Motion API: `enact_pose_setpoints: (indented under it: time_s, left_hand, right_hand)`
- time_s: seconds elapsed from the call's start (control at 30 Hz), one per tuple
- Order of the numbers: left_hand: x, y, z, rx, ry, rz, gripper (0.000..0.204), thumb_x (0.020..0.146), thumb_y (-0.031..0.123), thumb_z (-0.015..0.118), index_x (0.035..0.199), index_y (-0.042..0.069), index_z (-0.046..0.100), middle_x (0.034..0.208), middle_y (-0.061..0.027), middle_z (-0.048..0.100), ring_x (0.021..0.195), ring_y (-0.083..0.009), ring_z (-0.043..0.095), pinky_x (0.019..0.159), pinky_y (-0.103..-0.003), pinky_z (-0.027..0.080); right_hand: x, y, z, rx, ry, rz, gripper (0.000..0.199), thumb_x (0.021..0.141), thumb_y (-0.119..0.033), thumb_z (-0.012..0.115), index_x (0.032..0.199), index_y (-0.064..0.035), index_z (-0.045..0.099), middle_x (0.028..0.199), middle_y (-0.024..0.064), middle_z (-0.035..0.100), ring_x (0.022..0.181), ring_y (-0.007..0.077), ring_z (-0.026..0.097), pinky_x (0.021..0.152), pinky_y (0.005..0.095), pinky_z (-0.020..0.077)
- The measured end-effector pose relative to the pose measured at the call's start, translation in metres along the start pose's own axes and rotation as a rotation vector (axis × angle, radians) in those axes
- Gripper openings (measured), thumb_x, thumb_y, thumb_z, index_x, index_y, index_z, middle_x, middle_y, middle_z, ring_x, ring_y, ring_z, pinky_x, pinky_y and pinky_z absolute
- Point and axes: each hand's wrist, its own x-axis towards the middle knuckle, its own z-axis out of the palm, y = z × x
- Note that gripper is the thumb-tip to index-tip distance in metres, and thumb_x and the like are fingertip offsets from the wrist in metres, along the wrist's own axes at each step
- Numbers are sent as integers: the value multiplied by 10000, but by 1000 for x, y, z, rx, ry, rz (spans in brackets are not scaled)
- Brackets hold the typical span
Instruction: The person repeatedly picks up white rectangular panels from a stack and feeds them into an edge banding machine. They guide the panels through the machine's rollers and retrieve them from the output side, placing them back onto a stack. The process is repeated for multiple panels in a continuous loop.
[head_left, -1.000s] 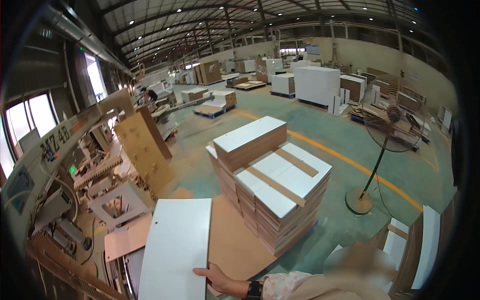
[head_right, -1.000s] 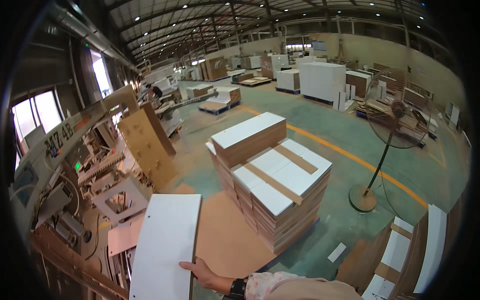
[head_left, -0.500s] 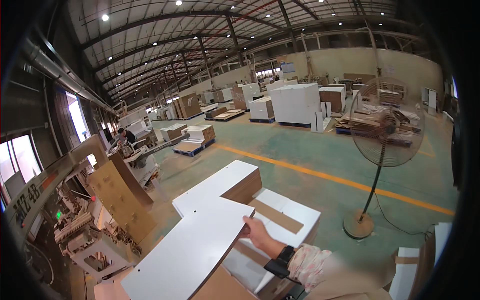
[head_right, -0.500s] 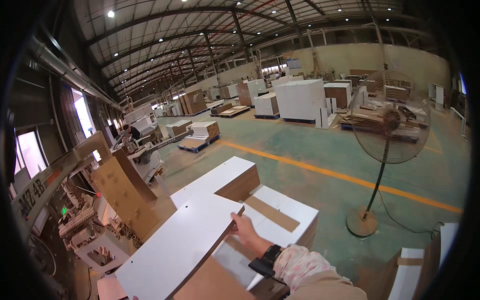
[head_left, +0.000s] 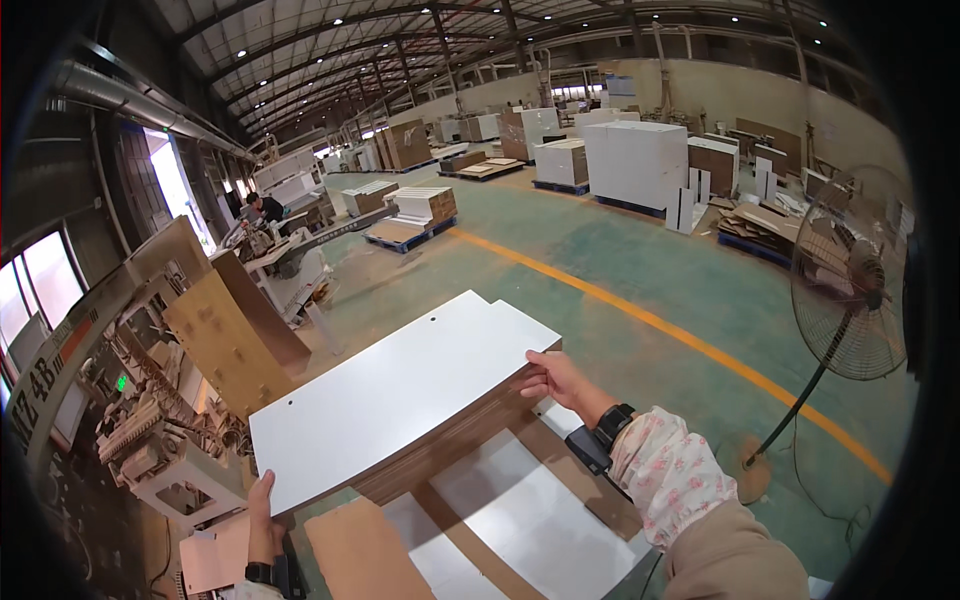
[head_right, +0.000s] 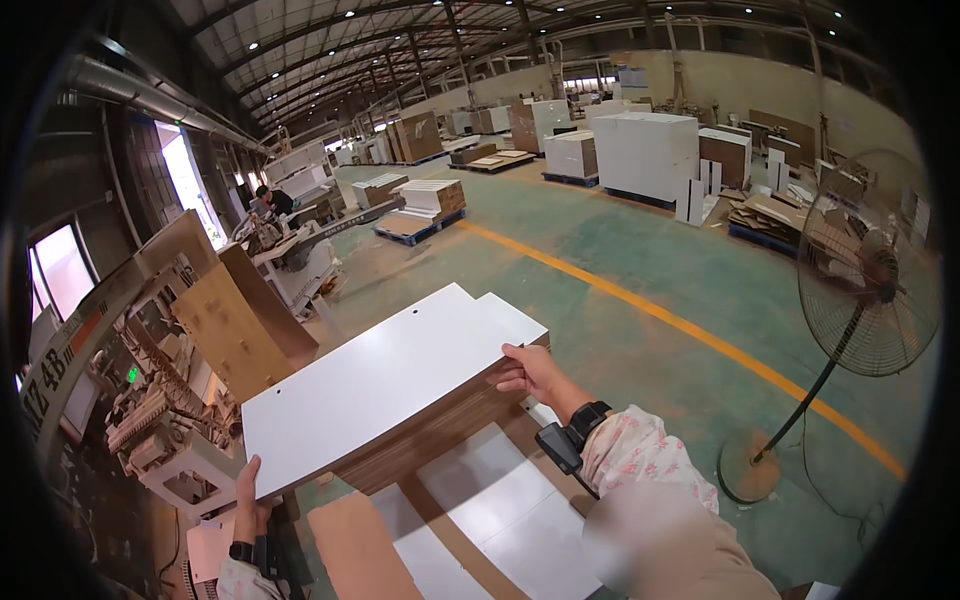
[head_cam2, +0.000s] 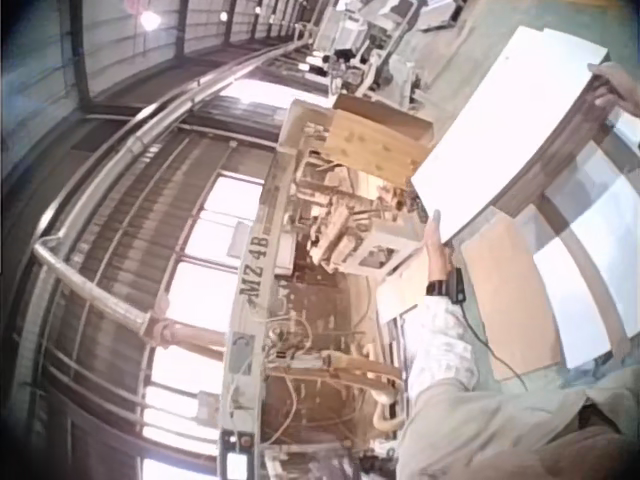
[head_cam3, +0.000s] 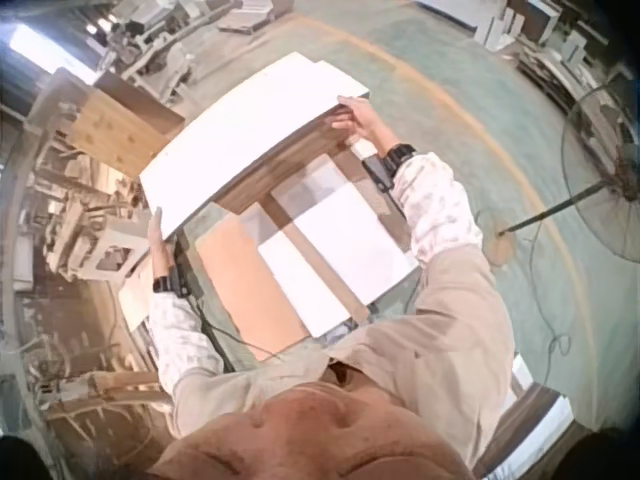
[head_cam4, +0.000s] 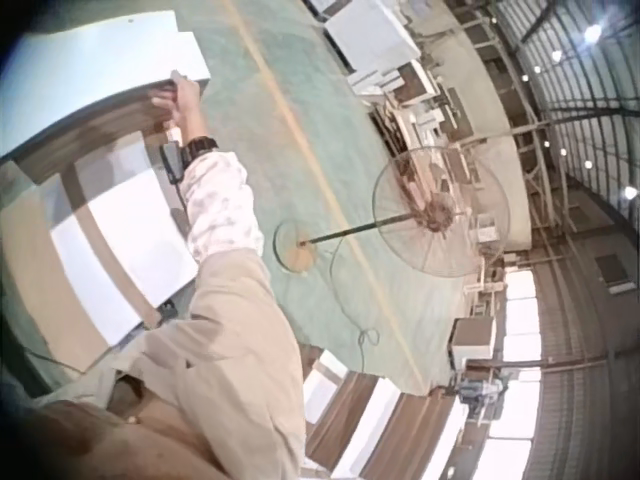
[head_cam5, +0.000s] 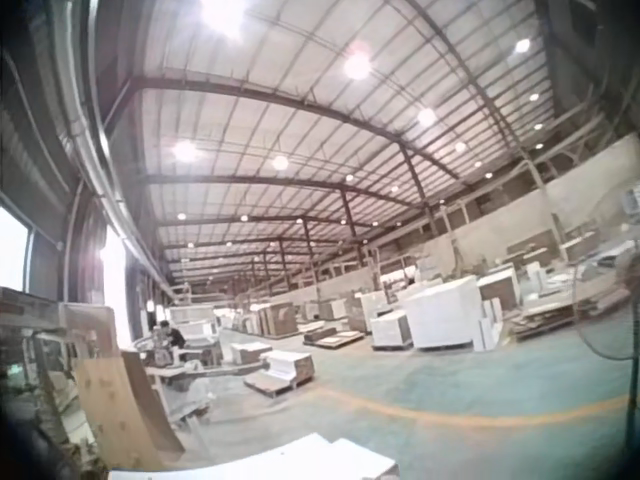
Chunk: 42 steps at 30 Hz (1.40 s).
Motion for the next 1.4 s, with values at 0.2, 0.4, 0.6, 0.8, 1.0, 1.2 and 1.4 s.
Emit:
enact_pose_setpoints:
  time_s: [0.2,0.4,0.6,0.8,1.0,1.2,1.4]
  left_hand:
    - [72,-53,11,-34,-69,-122,430,844,301,555,1122,-21,492,1030,-109,590,911,-203,582,807,-315,466]
    - [65,-60,25,127,39,-140,430,832,304,570,1117,-12,508,1023,-93,573,914,-179,559,796,-300,446]
    - [2,-35,58,768,-21,211,616,695,70,659,1233,-79,399,1108,-110,534,994,-191,523,860,-278,405]
    - [-3,-46,85,939,161,327,639,586,21,666,1187,-56,463,998,-103,573,909,-181,526,833,-286,413]
    - [4,-54,113,797,92,251,706,612,7,685,1241,-85,380,1107,-137,531,980,-192,514,857,-285,409]
    - [2,-53,137,830,71,256,756,643,-8,692,1289,-102,312,1176,-170,496,1035,-202,498,887,-295,402]
    - [-2,-65,134,938,176,343,773,594,33,753,1257,-94,377,1024,-172,578,906,-207,540,826,-287,427]
  right_hand:
    - [40,12,-38,-211,44,89,443,903,-310,475,1057,105,473,928,224,598,756,295,642,573,334,560]
    - [49,-13,-67,-957,299,212,505,882,-412,496,1069,57,501,1018,198,590,807,251,629,630,321,524]
    - [78,10,-110,-699,378,-377,560,898,-449,441,1243,-8,446,1275,128,460,1201,217,401,1002,310,291]
    - [87,25,-110,-544,189,-341,560,903,-439,436,1296,-41,404,1305,114,430,1215,194,375,1011,288,272]
    - [77,18,-117,-556,43,-302,532,881,-282,526,1318,-33,353,1295,73,423,1222,172,353,1019,298,261]
    - [92,35,-135,-376,-33,-417,677,785,-66,628,1354,-43,261,1318,72,380,1213,174,368,1020,304,282]
    - [95,47,-133,-530,128,-519,691,705,-39,684,1305,-34,340,1160,82,506,1058,167,496,920,292,392]
